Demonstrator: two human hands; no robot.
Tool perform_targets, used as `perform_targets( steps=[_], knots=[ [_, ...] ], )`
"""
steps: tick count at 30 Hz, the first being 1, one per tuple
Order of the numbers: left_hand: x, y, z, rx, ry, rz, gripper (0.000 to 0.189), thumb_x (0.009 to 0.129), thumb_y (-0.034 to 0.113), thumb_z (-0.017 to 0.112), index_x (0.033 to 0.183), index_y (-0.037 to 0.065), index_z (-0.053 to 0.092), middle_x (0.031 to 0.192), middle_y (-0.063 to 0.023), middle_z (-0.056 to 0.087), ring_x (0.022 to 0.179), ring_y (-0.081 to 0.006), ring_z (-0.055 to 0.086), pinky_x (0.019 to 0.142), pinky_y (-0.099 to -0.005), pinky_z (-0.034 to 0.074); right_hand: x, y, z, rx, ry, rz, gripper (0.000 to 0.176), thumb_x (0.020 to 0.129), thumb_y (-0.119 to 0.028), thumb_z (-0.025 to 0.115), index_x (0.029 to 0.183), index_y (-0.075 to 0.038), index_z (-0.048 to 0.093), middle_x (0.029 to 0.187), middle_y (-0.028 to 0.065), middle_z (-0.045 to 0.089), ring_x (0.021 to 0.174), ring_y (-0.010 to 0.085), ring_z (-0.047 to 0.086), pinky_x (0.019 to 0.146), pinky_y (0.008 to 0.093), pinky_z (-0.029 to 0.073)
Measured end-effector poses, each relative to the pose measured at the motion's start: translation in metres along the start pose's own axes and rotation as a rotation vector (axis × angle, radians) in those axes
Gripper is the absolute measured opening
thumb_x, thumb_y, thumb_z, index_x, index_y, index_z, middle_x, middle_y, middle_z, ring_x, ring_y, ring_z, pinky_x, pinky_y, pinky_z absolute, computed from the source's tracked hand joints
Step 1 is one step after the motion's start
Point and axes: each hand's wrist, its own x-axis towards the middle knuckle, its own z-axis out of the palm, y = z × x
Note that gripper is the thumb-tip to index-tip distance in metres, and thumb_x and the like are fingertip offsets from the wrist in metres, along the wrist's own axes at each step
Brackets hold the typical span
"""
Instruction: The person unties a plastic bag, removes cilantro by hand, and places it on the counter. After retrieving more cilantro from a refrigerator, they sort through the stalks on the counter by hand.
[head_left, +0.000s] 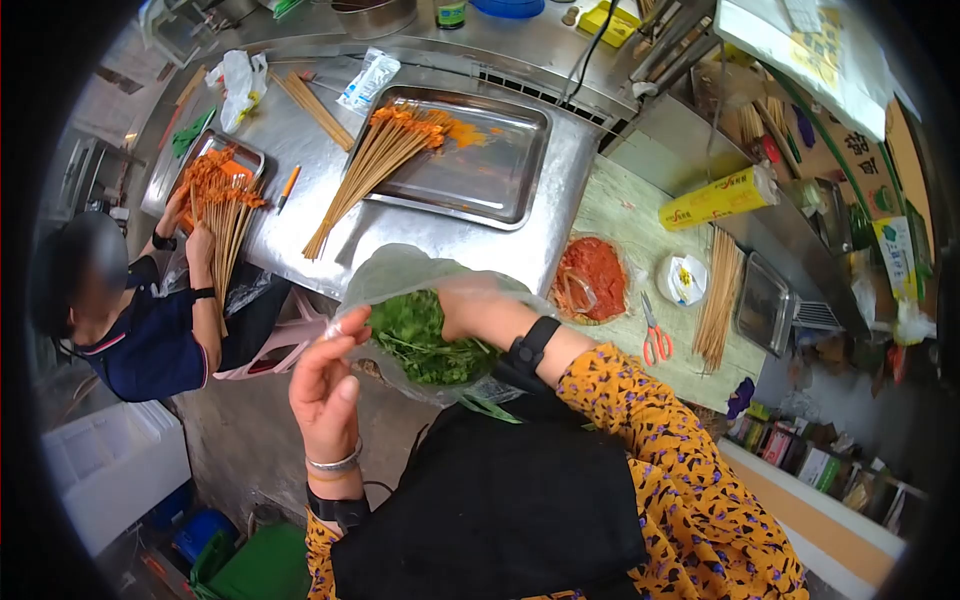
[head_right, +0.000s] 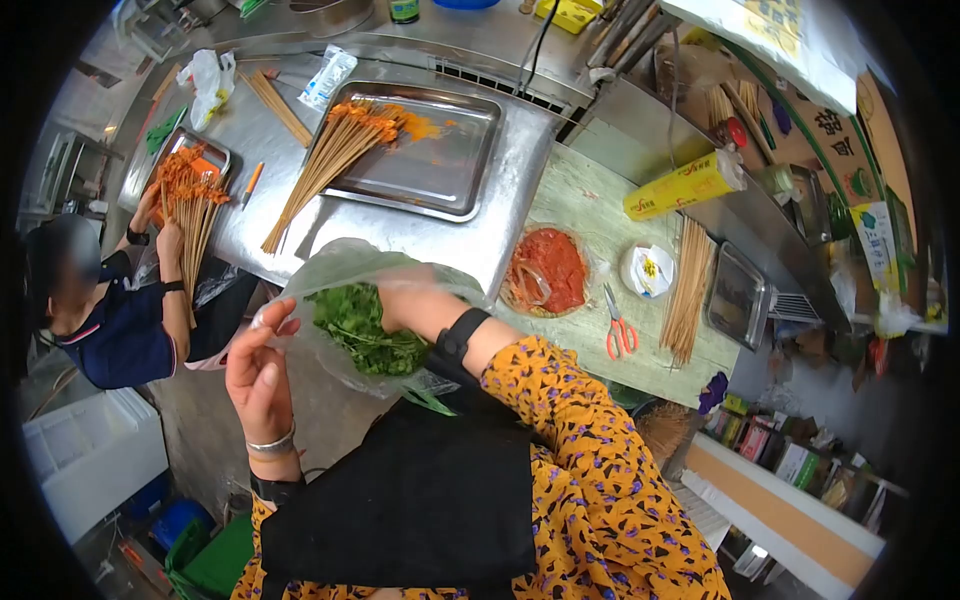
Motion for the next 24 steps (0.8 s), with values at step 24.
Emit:
perform_targets(
  steps=[24],
  knots=[
    [0.044, -0.020, 0.013, -0.401, 0.128, -0.194, 0.049, 0.089, 0.005, 0.051, 0.137, 0.001, 0.043, 0.145, -0.0188, 0.040, 0.110, -0.0194, 0.057, 0.093, -0.0318, 0.048, -0.062, 0.027, 0.041, 0.026, 0.448, -0.169, 0.043, 0.071, -0.004, 0.065, 0.112, -0.005, 0.054, 0.104, 0.0159, 0.060, 0.104, 0.0347, 0.057, 0.085, 0.0441, 0.046]
  ],
)
